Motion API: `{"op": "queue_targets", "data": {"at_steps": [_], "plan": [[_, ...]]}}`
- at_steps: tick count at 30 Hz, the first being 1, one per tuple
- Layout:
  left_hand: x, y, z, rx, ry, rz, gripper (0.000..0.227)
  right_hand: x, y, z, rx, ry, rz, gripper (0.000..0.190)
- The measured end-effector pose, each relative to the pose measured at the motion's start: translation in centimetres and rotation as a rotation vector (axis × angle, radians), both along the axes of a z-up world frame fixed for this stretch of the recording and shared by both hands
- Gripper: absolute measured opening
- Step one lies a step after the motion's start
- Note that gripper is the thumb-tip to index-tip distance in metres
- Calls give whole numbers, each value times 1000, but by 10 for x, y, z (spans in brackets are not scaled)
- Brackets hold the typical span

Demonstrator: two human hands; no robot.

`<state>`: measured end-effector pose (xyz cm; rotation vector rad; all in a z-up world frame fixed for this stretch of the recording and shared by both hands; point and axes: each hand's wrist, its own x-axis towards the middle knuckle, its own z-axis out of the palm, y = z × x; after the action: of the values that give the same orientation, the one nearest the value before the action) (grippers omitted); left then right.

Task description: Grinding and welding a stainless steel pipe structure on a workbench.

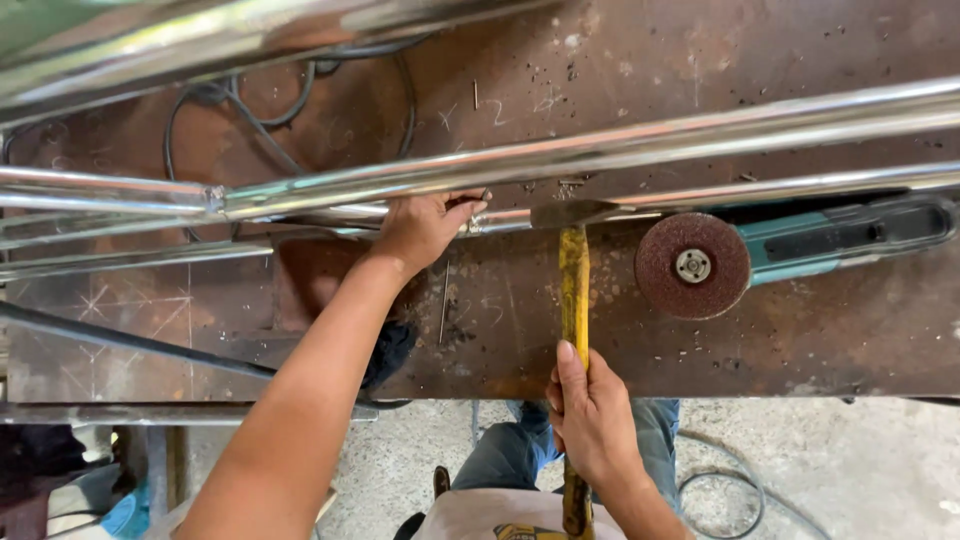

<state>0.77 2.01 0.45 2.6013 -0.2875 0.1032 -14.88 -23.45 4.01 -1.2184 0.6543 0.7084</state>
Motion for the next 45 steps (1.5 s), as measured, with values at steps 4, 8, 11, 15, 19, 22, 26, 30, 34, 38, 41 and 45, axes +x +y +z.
{"op": "queue_targets", "data": {"at_steps": [4,8,11,15,19,22,26,30,34,38,41,45], "plan": [[-2,-6,13,7,117,-13,17,0,4,-1,66,-25,-17,38],[-3,-11,18,-45,157,-23,19,5,6,4,64,-19,-5,40],[-5,-16,23,-58,122,-52,17,5,11,0,88,-14,-36,38],[-4,-19,29,-59,174,-93,18,8,11,-3,27,-106,15,37],[-3,-17,29,-77,171,-150,20,-2,15,-12,-311,-310,150,34],[-2,-18,32,-63,262,3,19,7,10,-12,8,-149,48,38],[-4,-10,11,23,177,92,21,6,7,-9,157,-13,-58,38],[-3,-11,9,58,170,80,21,17,7,-4,107,1,-18,40],[-5,-16,19,28,159,14,18,25,12,-4,144,-45,-2,40],[-3,-17,20,28,164,-16,18,24,10,-12,133,-74,38,39],[1,-16,14,51,150,-41,18,21,12,-23,112,-149,-3,37],[-10,-4,-3,20,75,15,27,17,-3,2,31,8,57,40]]}}
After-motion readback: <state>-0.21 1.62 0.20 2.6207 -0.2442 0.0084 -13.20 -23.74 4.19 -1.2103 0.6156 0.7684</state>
